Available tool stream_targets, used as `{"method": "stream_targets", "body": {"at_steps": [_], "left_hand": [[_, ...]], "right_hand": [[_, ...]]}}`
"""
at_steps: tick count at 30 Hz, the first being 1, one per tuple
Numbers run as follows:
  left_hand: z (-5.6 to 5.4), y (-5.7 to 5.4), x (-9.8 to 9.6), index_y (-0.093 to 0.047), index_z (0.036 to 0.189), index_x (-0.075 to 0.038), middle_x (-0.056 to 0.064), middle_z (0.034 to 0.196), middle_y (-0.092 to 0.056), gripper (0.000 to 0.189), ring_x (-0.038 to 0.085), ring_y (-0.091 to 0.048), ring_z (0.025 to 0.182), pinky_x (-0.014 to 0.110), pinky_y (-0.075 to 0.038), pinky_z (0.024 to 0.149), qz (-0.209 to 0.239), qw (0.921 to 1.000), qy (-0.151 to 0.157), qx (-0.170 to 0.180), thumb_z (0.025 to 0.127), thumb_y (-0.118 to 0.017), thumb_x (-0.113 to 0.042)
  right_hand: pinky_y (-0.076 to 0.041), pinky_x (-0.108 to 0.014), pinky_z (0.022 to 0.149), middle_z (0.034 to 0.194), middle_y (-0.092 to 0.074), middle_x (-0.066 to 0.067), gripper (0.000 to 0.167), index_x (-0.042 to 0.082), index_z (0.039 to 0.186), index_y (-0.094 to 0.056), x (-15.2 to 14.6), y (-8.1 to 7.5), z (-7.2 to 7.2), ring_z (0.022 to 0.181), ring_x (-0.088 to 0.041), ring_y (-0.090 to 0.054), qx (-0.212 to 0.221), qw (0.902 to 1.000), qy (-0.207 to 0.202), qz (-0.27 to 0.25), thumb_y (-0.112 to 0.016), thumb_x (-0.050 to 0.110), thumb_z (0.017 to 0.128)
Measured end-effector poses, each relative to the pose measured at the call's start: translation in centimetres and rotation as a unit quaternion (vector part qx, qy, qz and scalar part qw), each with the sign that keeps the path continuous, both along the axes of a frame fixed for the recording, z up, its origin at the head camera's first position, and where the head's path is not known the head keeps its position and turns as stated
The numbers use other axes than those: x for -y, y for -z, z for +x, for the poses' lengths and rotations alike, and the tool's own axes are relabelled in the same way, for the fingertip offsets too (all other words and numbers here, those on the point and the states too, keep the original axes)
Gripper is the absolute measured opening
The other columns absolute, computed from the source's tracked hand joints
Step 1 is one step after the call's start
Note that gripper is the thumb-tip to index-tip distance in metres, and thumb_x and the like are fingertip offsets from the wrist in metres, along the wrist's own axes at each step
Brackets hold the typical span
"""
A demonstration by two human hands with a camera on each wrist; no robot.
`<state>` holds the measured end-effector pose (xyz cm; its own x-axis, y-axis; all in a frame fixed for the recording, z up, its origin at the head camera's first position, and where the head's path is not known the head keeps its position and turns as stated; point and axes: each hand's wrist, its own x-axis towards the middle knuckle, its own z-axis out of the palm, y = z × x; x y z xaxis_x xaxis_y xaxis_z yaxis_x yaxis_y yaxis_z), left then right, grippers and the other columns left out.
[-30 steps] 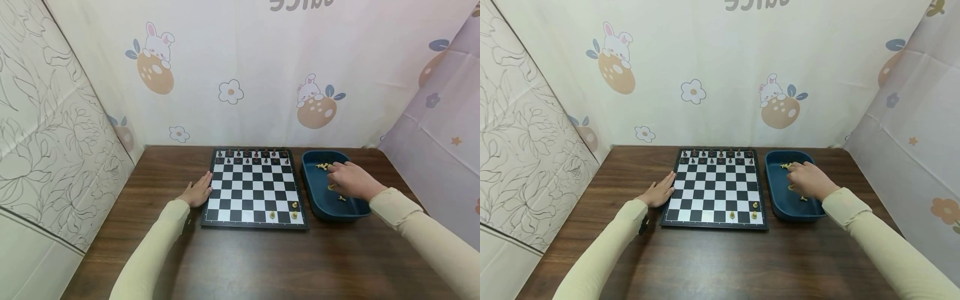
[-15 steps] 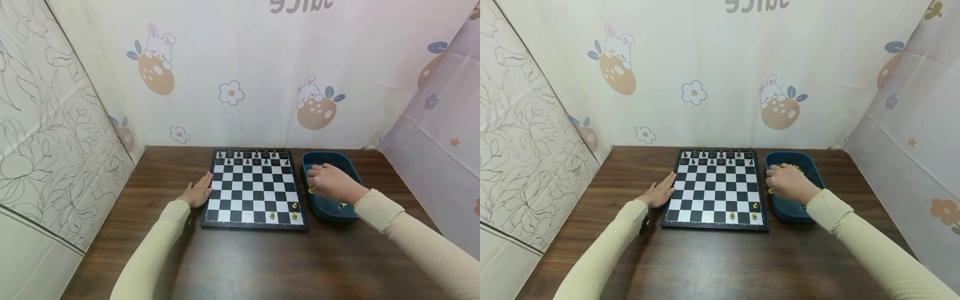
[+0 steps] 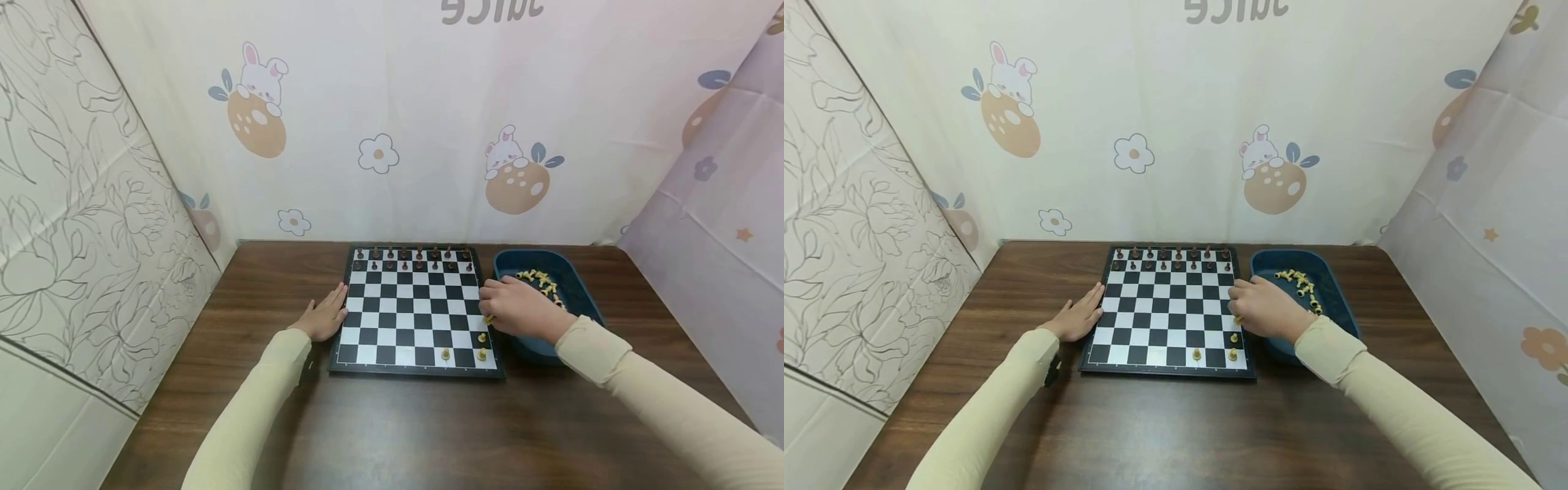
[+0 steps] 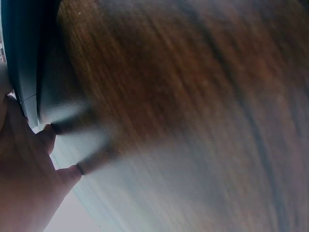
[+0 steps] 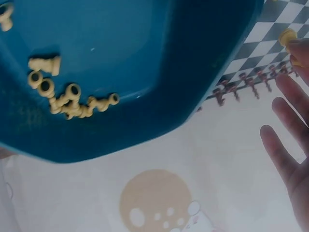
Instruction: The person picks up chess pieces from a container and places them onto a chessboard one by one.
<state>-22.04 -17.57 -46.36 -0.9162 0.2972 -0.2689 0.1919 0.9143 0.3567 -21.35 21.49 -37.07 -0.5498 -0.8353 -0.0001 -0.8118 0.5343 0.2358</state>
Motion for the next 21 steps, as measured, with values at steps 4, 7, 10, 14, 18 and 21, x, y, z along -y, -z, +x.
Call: {"method": "stream_targets", "body": {"at_steps": [4, 7, 10, 14, 18, 21], "left_hand": [[0.0, 0.1, 0.1, -0.001, 0.153, -0.008, 0.007, 0.160, 0.003, 0.059, 0.024, -0.005, 0.145, 0.062, -0.006, 0.110, -0.003, 1.0000, 0.001, 0.001, 0.105, -0.025, -0.032], [-0.1, 0.1, 0.1, -0.001, 0.153, -0.008, 0.007, 0.160, 0.003, 0.059, 0.024, -0.005, 0.145, 0.062, -0.006, 0.110, -0.001, 1.0000, 0.001, 0.001, 0.105, -0.025, -0.032], [-0.1, 0.0, 0.1, -0.001, 0.154, -0.008, 0.007, 0.160, 0.002, 0.059, 0.024, -0.006, 0.145, 0.062, -0.007, 0.110, 0.003, 1.0000, 0.000, 0.001, 0.105, -0.025, -0.032], [-0.1, 0.0, 0.1, -0.002, 0.154, -0.008, 0.007, 0.160, 0.001, 0.059, 0.024, -0.006, 0.145, 0.062, -0.007, 0.110, 0.004, 1.0000, -0.002, 0.000, 0.105, -0.026, -0.032], [-0.1, 0.1, 0.2, -0.001, 0.154, -0.009, 0.006, 0.160, 0.002, 0.059, 0.024, -0.006, 0.145, 0.061, -0.006, 0.110, 0.003, 1.0000, -0.003, 0.000, 0.105, -0.026, -0.032], [-0.2, 0.2, 0.3, 0.000, 0.154, -0.010, 0.005, 0.160, 0.004, 0.059, 0.023, -0.004, 0.145, 0.061, -0.005, 0.111, 0.000, 1.0000, -0.003, 0.004, 0.105, -0.025, -0.033]], "right_hand": [[-0.043, -0.031, 0.061, 0.084, -0.064, 0.001, 0.007, 0.016, 0.079, -0.074, 0.8, 0.5, 0.4, 0.076, -0.016, -0.052, 0.011, 0.9998, -0.015, 0.010, -0.079, 0.016, 0.074], [-0.045, -0.032, 0.063, 0.086, -0.065, 0.001, 0.010, 0.016, 0.083, -0.075, 1.4, 1.0, 0.8, 0.078, -0.016, -0.053, 0.015, 0.9993, -0.028, 0.020, -0.080, 0.020, 0.075], [-0.048, -0.032, 0.067, 0.087, -0.067, 0.000, 0.012, 0.016, 0.085, -0.076, 1.9, 1.3, 1.2, 0.079, -0.017, -0.055, 0.011, 0.9986, -0.045, 0.024, -0.080, 0.020, 0.075], [-0.050, -0.032, 0.071, 0.089, -0.067, 0.001, 0.013, 0.017, 0.087, -0.076, 2.6, 1.7, 1.7, 0.082, -0.016, -0.056, 0.016, 0.9975, -0.062, 0.028, -0.080, 0.019, 0.075], [-0.049, -0.031, 0.069, 0.089, -0.065, 0.002, 0.014, 0.018, 0.089, -0.076, 3.1, 2.2, 2.0, 0.082, -0.015, -0.055, 0.027, 0.9965, -0.071, 0.033, -0.080, 0.021, 0.076], [-0.048, -0.030, 0.067, 0.088, -0.065, 0.002, 0.015, 0.018, 0.091, -0.076, 3.3, 2.6, 2.1, 0.081, -0.015, -0.055, 0.032, 0.9959, -0.079, 0.030, -0.080, 0.020, 0.076]]}}
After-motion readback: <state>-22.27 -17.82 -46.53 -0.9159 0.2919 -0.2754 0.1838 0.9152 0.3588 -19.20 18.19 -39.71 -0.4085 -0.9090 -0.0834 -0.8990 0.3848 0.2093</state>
